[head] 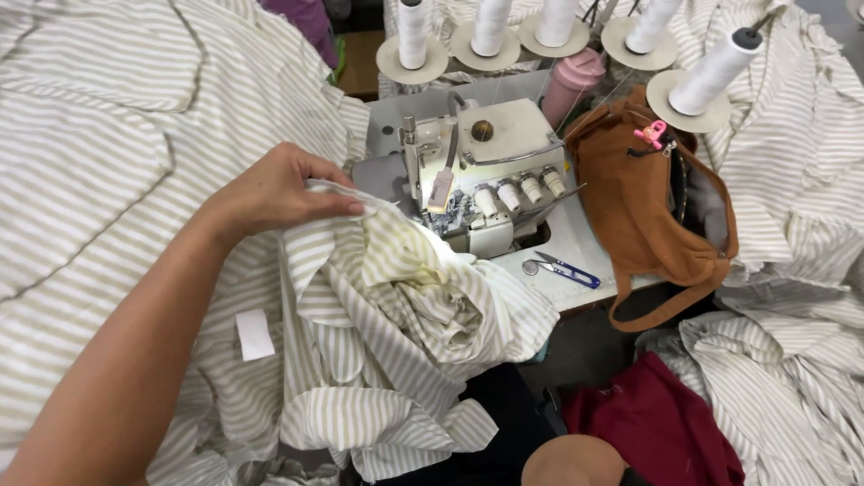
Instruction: Trimming loose threads from striped fabric garments using hand snips at a sewing workstation.
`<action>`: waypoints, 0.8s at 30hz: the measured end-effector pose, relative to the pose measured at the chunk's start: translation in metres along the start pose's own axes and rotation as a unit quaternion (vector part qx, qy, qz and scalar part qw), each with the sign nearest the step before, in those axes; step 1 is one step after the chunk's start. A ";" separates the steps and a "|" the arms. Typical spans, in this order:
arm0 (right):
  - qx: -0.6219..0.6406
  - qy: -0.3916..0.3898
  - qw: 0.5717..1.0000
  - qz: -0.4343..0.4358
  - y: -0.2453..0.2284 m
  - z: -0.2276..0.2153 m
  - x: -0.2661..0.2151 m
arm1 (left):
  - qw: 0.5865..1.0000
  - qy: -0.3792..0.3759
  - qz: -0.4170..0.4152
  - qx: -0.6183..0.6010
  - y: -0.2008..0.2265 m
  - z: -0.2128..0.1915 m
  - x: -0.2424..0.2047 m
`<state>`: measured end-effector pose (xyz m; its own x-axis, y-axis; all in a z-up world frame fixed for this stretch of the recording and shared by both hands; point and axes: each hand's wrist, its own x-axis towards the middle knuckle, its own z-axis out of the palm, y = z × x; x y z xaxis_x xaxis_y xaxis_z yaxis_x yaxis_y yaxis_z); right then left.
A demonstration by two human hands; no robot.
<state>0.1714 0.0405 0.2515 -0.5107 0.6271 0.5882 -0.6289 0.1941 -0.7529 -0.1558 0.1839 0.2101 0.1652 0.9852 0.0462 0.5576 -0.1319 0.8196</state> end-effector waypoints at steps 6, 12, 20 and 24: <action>-0.078 0.058 0.995 0.011 0.047 -0.023 0.011 | 0.999 0.001 0.017 -0.038 -0.025 0.001 0.012; -0.512 0.141 0.846 -0.054 0.163 -0.093 0.018 | 0.995 0.022 0.074 -0.062 -0.053 0.018 0.003; -0.148 0.229 0.889 0.368 0.232 -0.136 -0.050 | 0.994 -0.021 0.077 -0.069 -0.073 0.075 0.011; -0.399 0.263 0.826 0.298 0.204 -0.190 -0.056 | 0.995 0.012 0.050 -0.089 -0.081 0.090 0.014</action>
<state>0.1831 0.1885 0.0086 -0.1338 0.9910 -0.0090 0.3366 0.0369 -0.9409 -0.1252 0.1989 0.0925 0.1924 0.9706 0.1450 0.3857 -0.2106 0.8982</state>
